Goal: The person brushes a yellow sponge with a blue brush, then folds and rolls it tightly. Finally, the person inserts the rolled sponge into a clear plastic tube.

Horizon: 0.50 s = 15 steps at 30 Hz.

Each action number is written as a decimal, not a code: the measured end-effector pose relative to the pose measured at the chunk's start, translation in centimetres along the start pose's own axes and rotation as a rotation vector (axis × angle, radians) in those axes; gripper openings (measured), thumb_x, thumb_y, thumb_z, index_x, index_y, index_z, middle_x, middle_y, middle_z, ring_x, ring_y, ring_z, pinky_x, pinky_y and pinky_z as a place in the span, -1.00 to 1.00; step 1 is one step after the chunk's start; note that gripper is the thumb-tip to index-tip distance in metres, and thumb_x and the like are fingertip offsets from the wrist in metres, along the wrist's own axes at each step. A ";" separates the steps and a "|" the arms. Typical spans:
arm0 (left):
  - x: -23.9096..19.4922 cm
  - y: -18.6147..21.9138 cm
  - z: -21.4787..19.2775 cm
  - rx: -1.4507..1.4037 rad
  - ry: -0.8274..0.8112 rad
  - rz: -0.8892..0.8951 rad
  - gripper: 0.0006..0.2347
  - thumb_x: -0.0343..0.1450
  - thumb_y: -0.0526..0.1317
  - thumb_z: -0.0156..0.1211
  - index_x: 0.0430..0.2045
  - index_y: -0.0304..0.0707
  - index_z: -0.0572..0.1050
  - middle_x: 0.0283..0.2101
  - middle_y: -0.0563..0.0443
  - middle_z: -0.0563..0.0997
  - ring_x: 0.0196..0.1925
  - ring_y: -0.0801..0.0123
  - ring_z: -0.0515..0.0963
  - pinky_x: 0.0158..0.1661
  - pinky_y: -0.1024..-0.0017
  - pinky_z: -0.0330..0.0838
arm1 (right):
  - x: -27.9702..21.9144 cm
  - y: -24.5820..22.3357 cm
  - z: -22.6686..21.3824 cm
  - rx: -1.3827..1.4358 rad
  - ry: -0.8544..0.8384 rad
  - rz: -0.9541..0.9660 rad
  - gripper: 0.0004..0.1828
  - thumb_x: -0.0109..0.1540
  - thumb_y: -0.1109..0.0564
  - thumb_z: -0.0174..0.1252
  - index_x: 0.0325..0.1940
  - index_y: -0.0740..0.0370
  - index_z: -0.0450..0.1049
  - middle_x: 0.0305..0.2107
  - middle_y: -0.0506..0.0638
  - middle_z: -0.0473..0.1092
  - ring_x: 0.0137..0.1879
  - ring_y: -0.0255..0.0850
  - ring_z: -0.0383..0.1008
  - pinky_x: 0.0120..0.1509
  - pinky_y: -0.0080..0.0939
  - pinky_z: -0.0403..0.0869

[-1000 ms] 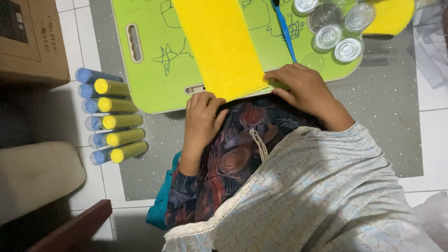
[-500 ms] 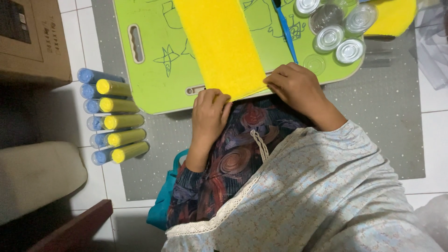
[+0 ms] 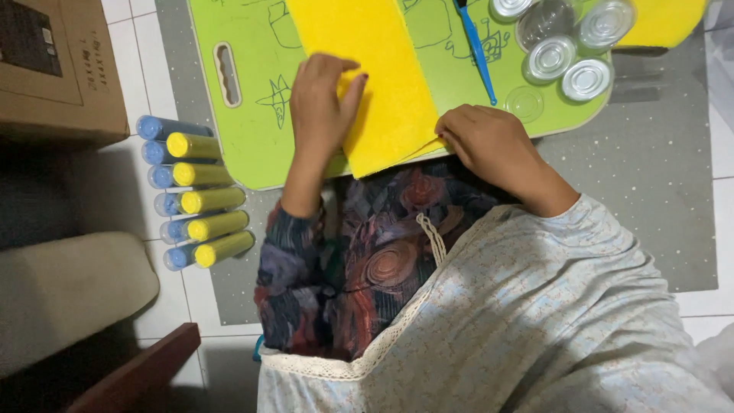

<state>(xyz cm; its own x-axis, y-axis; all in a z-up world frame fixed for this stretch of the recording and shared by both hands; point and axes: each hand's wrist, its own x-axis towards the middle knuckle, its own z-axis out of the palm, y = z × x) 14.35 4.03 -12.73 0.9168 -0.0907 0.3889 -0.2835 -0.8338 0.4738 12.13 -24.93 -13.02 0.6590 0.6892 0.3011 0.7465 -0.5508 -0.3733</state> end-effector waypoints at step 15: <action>16.5 -13.3 10.1 -0.012 -0.173 -0.050 -0.57 0.59 -0.30 0.20 0.36 0.22 0.29 -0.47 0.12 0.38 -0.53 0.40 0.18 -0.14 0.31 0.33 | 1.1 1.8 1.1 0.208 -0.093 0.086 -0.86 0.35 0.05 0.20 -0.12 0.12 0.59 -0.32 -0.07 0.55 -0.21 -0.05 0.57 -0.25 -0.03 0.46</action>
<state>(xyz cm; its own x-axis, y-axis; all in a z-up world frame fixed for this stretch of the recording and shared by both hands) 36.06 8.12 -20.56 0.9642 -0.1427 0.2237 -0.2390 -0.8333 0.4986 14.13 -24.62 -14.29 0.7011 0.6895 0.1818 0.6467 -0.5073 -0.5697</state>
